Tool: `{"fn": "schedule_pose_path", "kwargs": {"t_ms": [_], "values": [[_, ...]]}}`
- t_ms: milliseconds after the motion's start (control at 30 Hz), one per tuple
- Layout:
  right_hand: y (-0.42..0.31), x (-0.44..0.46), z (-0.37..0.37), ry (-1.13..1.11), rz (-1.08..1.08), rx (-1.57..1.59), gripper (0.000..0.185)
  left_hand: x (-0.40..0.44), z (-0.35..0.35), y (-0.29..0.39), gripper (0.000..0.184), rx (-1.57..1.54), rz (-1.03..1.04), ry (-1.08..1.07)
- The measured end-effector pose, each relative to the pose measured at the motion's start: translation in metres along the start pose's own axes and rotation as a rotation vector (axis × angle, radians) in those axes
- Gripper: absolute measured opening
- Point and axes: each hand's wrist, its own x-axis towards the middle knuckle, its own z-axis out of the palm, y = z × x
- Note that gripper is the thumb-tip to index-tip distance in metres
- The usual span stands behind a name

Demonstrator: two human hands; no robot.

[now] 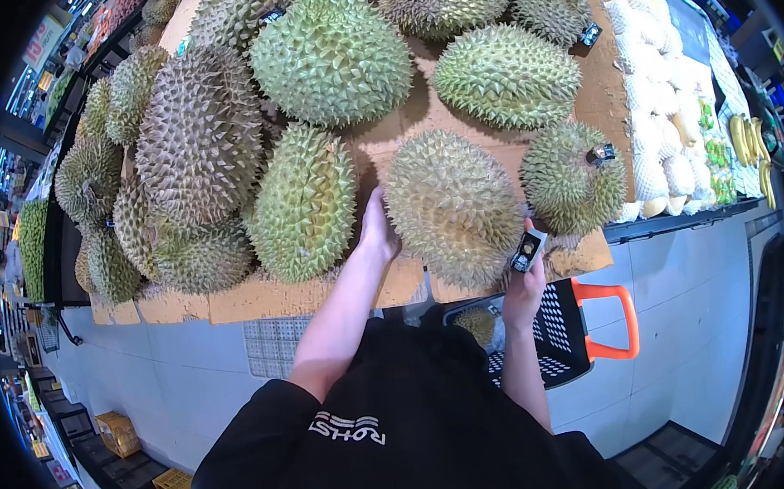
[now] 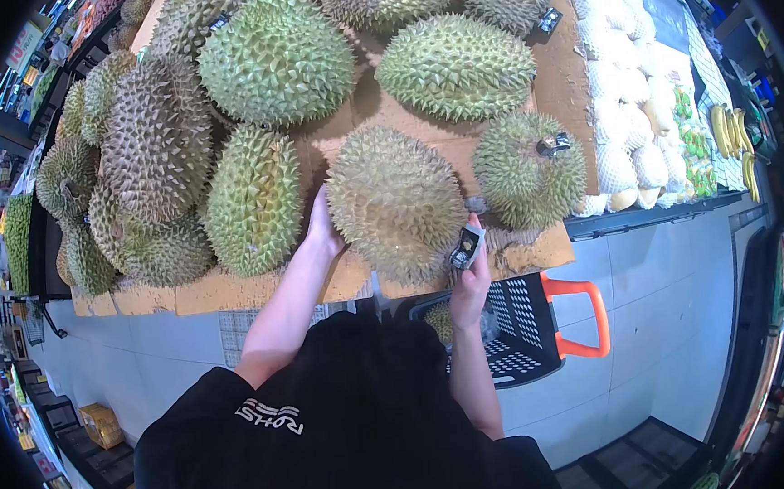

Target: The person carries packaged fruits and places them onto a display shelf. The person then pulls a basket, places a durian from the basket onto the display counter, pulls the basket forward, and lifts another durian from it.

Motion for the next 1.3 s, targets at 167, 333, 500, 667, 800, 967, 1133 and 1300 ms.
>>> {"fn": "schedule_pose_path", "kwargs": {"t_ms": [167, 333, 500, 667, 800, 967, 1133, 1300], "values": [[0.011, -0.007, -0.003, -0.076, -0.164, -0.163, 0.105, 0.001, 0.002, -0.005, 0.054, 0.024, 0.044, -0.045], [0.008, -0.012, 0.010, -0.002, -0.116, -0.181, 0.089, -0.005, 0.011, -0.002, 0.052, 0.052, 0.050, -0.018], [0.009, -0.013, 0.009, 0.015, -0.073, -0.165, 0.079, -0.007, 0.017, 0.002, 0.047, 0.120, 0.135, 0.056], [0.014, -0.018, 0.010, 0.081, -0.009, -0.165, 0.075, 0.001, 0.011, -0.001, 0.049, 0.065, 0.116, 0.031], [0.005, -0.025, 0.015, 0.180, 0.131, -0.156, 0.051, 0.007, 0.008, 0.001, 0.052, 0.009, 0.110, -0.015], [0.009, -0.026, 0.012, 0.265, 0.196, -0.129, 0.034, 0.011, 0.016, 0.004, 0.051, 0.052, 0.129, -0.107], [0.006, -0.025, 0.010, 0.245, 0.207, -0.117, 0.036, 0.027, 0.016, 0.006, 0.055, 0.042, 0.049, -0.134], [-0.007, -0.025, 0.022, 0.241, 0.103, -0.066, 0.046, 0.038, 0.009, 0.007, 0.061, 0.028, 0.036, -0.190]]}}
